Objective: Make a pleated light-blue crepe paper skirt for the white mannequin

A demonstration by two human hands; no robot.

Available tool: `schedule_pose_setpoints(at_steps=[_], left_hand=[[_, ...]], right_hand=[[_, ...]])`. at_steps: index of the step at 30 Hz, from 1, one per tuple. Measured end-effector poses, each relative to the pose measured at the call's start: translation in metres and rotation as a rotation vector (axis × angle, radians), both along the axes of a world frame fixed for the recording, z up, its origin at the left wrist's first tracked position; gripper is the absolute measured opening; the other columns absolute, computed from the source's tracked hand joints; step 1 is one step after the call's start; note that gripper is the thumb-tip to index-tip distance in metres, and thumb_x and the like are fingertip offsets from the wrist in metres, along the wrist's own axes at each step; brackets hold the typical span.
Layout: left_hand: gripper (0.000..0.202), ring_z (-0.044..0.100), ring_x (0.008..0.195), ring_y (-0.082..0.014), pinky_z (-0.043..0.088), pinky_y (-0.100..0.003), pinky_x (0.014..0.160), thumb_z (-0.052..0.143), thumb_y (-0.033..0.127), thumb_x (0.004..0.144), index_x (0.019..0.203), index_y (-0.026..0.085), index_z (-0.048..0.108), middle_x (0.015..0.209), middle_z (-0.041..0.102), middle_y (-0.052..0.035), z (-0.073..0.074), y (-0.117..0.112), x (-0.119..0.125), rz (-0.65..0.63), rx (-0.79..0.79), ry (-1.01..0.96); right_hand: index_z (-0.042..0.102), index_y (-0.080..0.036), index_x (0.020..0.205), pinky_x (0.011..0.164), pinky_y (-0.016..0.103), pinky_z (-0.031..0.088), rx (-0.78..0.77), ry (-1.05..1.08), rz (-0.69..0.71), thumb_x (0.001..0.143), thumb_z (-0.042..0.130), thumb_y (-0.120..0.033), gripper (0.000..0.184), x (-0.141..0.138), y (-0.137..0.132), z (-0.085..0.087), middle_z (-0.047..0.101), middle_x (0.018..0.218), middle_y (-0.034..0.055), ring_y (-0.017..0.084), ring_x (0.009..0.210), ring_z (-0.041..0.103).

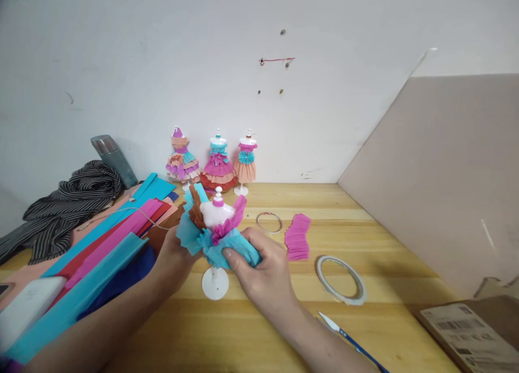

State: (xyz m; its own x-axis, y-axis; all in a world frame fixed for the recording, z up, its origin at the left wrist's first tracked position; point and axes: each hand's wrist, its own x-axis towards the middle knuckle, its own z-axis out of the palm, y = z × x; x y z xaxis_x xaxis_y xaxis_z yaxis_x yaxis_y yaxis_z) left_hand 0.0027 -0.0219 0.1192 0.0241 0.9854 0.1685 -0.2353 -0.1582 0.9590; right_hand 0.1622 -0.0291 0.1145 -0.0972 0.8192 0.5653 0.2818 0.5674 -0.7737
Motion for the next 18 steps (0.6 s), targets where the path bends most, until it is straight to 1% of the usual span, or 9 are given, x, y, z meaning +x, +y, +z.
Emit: schedule_pose_setpoints(at_steps=[1,3,7,9,10,12,14,16,18], left_hand=[[0.023,0.053,0.050,-0.0115,0.046,-0.024,0.052,0.082,0.023,0.054,0.061,0.015,0.062,0.057,0.063,0.0018,0.0001,-0.0001,0.0002,0.006,-0.002,-0.005],[0.023,0.052,0.049,-0.0110,0.046,-0.023,0.051,0.082,0.022,0.054,0.061,0.015,0.062,0.058,0.064,0.0018,-0.0011,0.0000,0.0004,0.027,-0.007,-0.007],[0.019,0.052,0.051,-0.0103,0.047,-0.023,0.055,0.080,0.020,0.058,0.064,0.016,0.063,0.058,0.063,0.0025,-0.0063,0.0016,-0.0006,0.030,0.012,0.000],[0.017,0.052,0.053,-0.0103,0.047,-0.023,0.057,0.079,0.020,0.060,0.065,0.015,0.063,0.058,0.062,0.0026,-0.0075,0.0022,-0.0012,0.023,0.027,0.005],[0.017,0.052,0.055,-0.0105,0.048,-0.023,0.058,0.079,0.019,0.059,0.066,0.015,0.064,0.059,0.063,0.0025,-0.0074,0.0024,-0.0013,0.025,0.028,0.005],[0.017,0.053,0.055,-0.0109,0.048,-0.023,0.057,0.079,0.018,0.058,0.069,0.015,0.066,0.061,0.064,0.0021,-0.0059,0.0021,-0.0010,0.032,0.013,0.005],[0.018,0.053,0.054,-0.0115,0.047,-0.023,0.055,0.080,0.019,0.057,0.068,0.015,0.066,0.059,0.063,0.0019,-0.0032,0.0011,-0.0001,0.032,0.000,0.007],[0.016,0.054,0.055,-0.0126,0.048,-0.024,0.056,0.079,0.020,0.057,0.066,0.016,0.067,0.060,0.064,0.0012,-0.0004,-0.0003,0.0010,0.019,0.009,0.021],[0.016,0.056,0.059,-0.0144,0.049,-0.026,0.060,0.079,0.020,0.058,0.069,0.017,0.069,0.064,0.067,0.0001,0.0016,-0.0014,0.0017,0.004,0.039,0.032]], right_hand=[[0.057,-0.020,0.067,0.047,0.022,0.042,0.034,-0.042,0.000,0.078,0.063,-0.022,0.013,0.0002,-0.0007,-0.0003,0.056,0.057,-0.0031,0.011,0.049,0.051],[0.057,-0.019,0.067,0.048,0.023,0.041,0.121,-0.100,0.019,0.082,0.060,-0.019,0.015,0.0002,-0.0020,-0.0008,0.055,0.059,-0.0020,0.011,0.051,0.051],[0.060,-0.018,0.080,0.053,0.025,0.044,0.327,-0.194,0.087,0.084,0.056,-0.009,0.010,-0.0013,-0.0023,-0.0031,0.060,0.068,0.0028,0.014,0.060,0.056],[0.059,-0.018,0.085,0.055,0.026,0.045,0.430,-0.230,0.091,0.083,0.055,-0.006,0.013,-0.0022,-0.0019,-0.0052,0.062,0.072,0.0051,0.015,0.064,0.058],[0.058,-0.018,0.086,0.055,0.026,0.045,0.457,-0.236,0.071,0.082,0.055,-0.006,0.013,-0.0025,-0.0018,-0.0061,0.062,0.073,0.0054,0.016,0.064,0.059],[0.056,-0.019,0.085,0.054,0.025,0.046,0.425,-0.221,-0.002,0.081,0.059,-0.009,0.012,-0.0028,-0.0019,-0.0073,0.062,0.072,0.0035,0.015,0.062,0.058],[0.054,-0.021,0.085,0.054,0.025,0.047,0.325,-0.181,-0.072,0.078,0.064,-0.015,0.013,-0.0025,-0.0021,-0.0072,0.061,0.070,0.0005,0.014,0.059,0.058],[0.055,-0.021,0.084,0.054,0.026,0.048,0.259,-0.164,-0.081,0.077,0.066,-0.017,0.014,-0.0019,-0.0024,-0.0060,0.062,0.070,-0.0005,0.014,0.059,0.059],[0.057,-0.021,0.084,0.055,0.026,0.049,0.275,-0.167,-0.044,0.079,0.064,-0.016,0.010,-0.0016,-0.0029,-0.0047,0.064,0.072,0.0011,0.015,0.061,0.061]])
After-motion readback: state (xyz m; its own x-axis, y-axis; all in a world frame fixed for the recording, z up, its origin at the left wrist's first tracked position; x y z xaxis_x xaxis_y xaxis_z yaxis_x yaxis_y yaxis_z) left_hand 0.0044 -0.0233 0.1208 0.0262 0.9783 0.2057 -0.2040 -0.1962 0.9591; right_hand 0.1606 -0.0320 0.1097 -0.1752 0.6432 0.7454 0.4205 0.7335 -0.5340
